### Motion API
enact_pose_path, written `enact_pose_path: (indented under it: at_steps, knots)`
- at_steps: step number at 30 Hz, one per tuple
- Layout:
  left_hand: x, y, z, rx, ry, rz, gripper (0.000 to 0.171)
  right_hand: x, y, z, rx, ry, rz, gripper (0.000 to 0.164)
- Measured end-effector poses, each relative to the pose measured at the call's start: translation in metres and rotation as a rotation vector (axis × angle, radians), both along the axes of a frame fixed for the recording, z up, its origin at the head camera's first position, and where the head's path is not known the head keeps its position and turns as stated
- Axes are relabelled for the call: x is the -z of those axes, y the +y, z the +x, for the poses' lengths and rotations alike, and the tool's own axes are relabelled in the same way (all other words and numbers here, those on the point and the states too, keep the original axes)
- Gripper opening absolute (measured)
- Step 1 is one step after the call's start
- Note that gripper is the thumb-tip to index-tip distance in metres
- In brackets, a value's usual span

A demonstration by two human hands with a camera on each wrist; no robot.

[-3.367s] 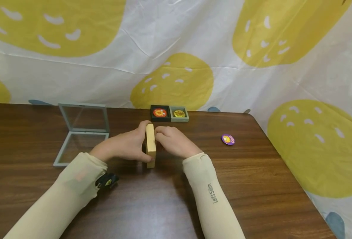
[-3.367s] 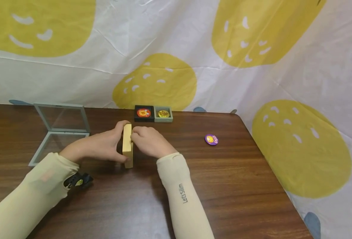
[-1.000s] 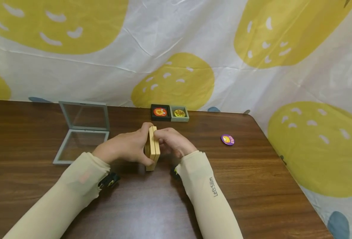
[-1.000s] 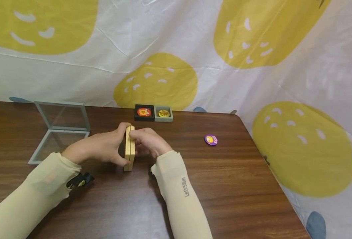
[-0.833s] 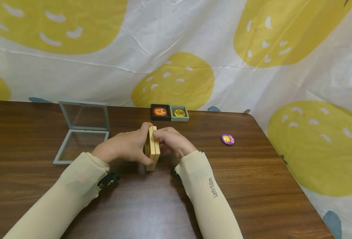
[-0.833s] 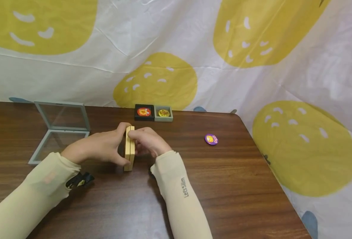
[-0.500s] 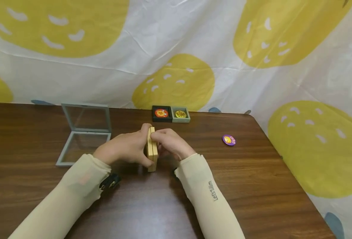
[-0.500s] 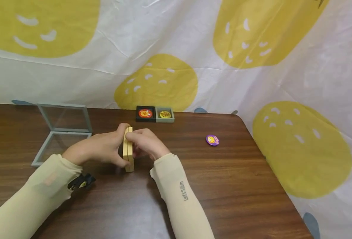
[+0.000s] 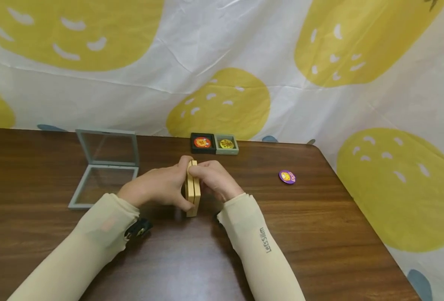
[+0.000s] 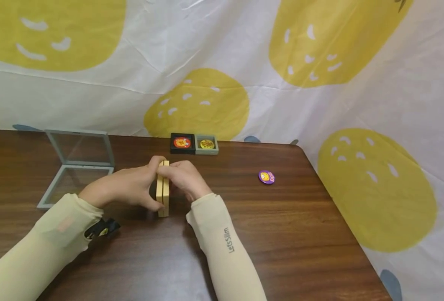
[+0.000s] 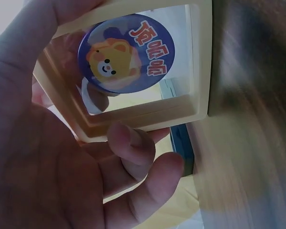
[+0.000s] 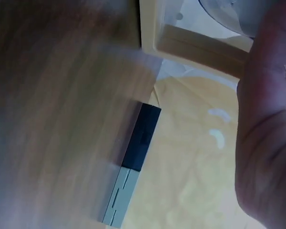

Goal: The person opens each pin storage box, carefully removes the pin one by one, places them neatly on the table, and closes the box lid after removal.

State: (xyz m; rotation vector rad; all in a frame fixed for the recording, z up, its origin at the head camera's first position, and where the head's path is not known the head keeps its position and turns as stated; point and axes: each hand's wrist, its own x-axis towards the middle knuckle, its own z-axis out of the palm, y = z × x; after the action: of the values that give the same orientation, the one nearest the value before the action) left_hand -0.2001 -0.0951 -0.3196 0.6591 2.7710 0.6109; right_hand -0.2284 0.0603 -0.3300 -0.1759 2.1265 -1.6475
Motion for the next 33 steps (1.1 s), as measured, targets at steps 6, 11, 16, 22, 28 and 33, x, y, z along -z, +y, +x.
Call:
enact_pose_path:
  at_steps: [6,11,16,22,28,33]
  knots:
    - [0.005,0.0,-0.003,0.013,0.041,-0.005,0.096,0.002,0.004,-0.003,-0.006,-0.096,-0.006,0.016]
    - [0.009,-0.002,-0.006,0.005,0.074,-0.015,0.098,0.003,0.004,-0.004,-0.013,-0.091,0.005,0.017]
    - [0.013,-0.005,-0.007,-0.005,0.079,0.001,0.1,0.004,0.002,-0.005,-0.036,-0.083,0.007,0.017]
    - [0.013,-0.003,-0.008,-0.008,0.083,-0.005,0.105,-0.003,0.009,-0.006,-0.008,-0.015,0.007,0.017]
    - [0.008,0.0,-0.006,0.0,0.092,-0.012,0.102,-0.009,0.014,-0.006,-0.029,-0.055,-0.034,0.038]
    - [0.006,0.006,-0.005,0.005,0.105,-0.035,0.098,-0.01,0.015,-0.006,-0.089,-0.077,-0.088,0.061]
